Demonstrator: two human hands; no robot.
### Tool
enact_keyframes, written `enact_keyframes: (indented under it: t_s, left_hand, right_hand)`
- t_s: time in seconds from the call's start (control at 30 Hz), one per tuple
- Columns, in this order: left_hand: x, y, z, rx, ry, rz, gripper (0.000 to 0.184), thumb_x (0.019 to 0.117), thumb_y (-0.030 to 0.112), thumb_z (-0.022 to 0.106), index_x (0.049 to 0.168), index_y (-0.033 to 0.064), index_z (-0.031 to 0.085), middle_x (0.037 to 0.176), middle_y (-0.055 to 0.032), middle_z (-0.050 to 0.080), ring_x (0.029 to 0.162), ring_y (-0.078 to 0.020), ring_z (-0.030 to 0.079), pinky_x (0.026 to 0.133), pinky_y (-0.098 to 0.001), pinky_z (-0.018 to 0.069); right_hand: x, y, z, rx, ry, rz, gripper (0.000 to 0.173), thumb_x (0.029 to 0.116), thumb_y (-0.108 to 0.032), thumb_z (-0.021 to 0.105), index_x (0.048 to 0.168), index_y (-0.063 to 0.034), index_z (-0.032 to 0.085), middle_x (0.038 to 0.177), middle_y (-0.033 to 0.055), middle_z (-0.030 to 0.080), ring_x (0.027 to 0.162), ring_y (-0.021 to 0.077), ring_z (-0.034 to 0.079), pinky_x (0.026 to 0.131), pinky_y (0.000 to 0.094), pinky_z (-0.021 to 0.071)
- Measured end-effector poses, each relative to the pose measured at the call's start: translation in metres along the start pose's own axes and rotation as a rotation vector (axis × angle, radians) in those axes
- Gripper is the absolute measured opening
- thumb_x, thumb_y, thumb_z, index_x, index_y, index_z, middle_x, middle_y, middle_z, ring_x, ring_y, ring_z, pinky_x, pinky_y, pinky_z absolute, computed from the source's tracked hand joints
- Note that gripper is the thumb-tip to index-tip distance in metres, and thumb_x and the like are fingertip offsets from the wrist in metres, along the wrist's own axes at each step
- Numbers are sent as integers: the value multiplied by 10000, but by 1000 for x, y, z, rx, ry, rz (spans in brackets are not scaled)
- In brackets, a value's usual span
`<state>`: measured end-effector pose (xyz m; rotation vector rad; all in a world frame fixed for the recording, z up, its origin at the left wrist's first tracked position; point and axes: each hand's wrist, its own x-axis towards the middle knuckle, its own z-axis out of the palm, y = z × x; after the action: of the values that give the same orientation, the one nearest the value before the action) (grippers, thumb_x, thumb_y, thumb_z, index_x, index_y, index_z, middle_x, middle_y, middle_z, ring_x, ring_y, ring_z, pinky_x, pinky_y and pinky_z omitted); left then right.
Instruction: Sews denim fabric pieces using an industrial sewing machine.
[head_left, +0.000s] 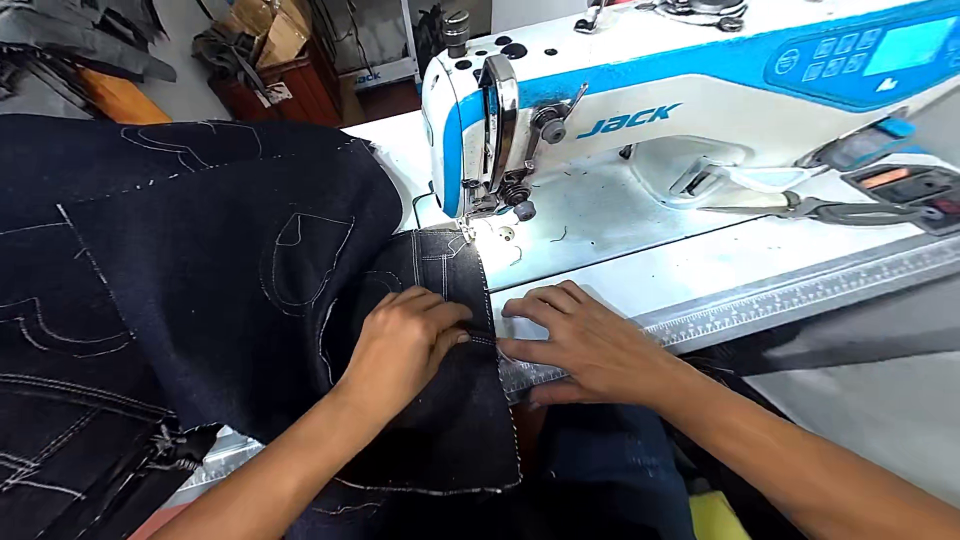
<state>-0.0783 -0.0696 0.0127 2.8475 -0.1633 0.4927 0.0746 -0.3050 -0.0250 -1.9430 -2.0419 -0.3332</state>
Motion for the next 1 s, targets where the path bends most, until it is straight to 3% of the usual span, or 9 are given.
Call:
enact_keyframes:
  t_s: [0.07, 0.17, 0.3, 0.4, 0.43, 0.57, 0.67, 0.83, 1.0]
  left_hand:
    - [1, -1, 6, 19, 39, 23, 144, 952, 269, 649, 969, 249, 790, 909, 55, 725, 930, -146, 701, 764, -384, 570]
    - [-9, 0, 14, 83, 84, 90, 244, 961, 153, 593, 996, 279, 800, 985, 24, 721, 1021, -188, 686, 832, -424, 562]
    - [-27, 6, 26, 220, 47, 72, 339, 1013, 176, 542, 1287, 286, 709, 1310, 2, 687, 1273, -297, 621, 991, -695, 463]
    - [-19, -3, 32, 117, 41, 44, 377, 1019, 246, 506, 1358, 262, 670, 1415, 25, 640, 1384, -354, 533, 1015, -815, 345]
    - [-12, -7, 32, 89, 27, 42, 409, 1007, 385, 521, 1375, 269, 655, 1431, 43, 627, 1399, -348, 516, 1019, -817, 334]
    - [16, -27, 30, 44, -35, 41, 589, 885, 525, 663, 1402, 244, 638, 1443, 38, 615, 1426, -338, 482, 1038, -812, 316]
    - [31, -39, 28, 73, -125, 1, 714, 931, 745, 475, 1436, 258, 609, 1478, 35, 584, 1477, -303, 414, 1102, -784, 267]
    - [49, -57, 31, 76, -66, -20, 723, 918, 748, 492, 1389, 224, 652, 1437, 17, 615, 1447, -287, 455, 1096, -768, 291]
    - [73, -62, 20, 130, -179, -84, 750, 890, 760, 529, 1387, 211, 645, 1457, -34, 585, 1454, -354, 420, 1059, -792, 305]
  right_hand:
    - [-1, 0, 1, 7, 19, -19, 493, 913, -691, 554, 1260, -368, 688, 1364, 7, 600, 1159, 232, 569, 880, 420, 464]
    - [-5, -3, 4, 33, 56, -44, 489, 972, -636, 527, 1265, -281, 690, 1477, -71, 576, 1261, 203, 556, 968, 419, 454]
    - [-5, -5, 1, 84, 25, 14, 643, 986, -700, 421, 1314, -198, 652, 1466, -58, 585, 1233, 180, 568, 962, 404, 438]
    - [-3, 3, 0, 73, -8, 74, 673, 985, -714, 396, 1378, -219, 628, 1523, -76, 540, 1282, 205, 551, 978, 446, 441]
    - [-1, 6, -1, 63, -16, 86, 698, 973, -735, 390, 1376, -219, 632, 1526, -78, 538, 1288, 213, 554, 977, 457, 449]
    - [18, 24, -5, 44, -63, 121, 848, 881, -844, 403, 1373, -191, 632, 1526, -56, 538, 1221, 237, 573, 889, 456, 465]
    - [32, 41, -3, 35, -98, 142, 866, 862, -867, 403, 1379, -209, 624, 1488, -64, 568, 1228, 233, 565, 899, 451, 475]
    - [45, 54, 9, 7, -25, 199, 809, 884, -838, 414, 1360, -232, 659, 1433, -84, 614, 1285, 204, 552, 965, 472, 465]
    - [39, 48, 17, -47, 157, 217, 624, 927, -742, 488, 1173, -236, 757, 1283, -92, 698, 1192, 146, 611, 921, 394, 504]
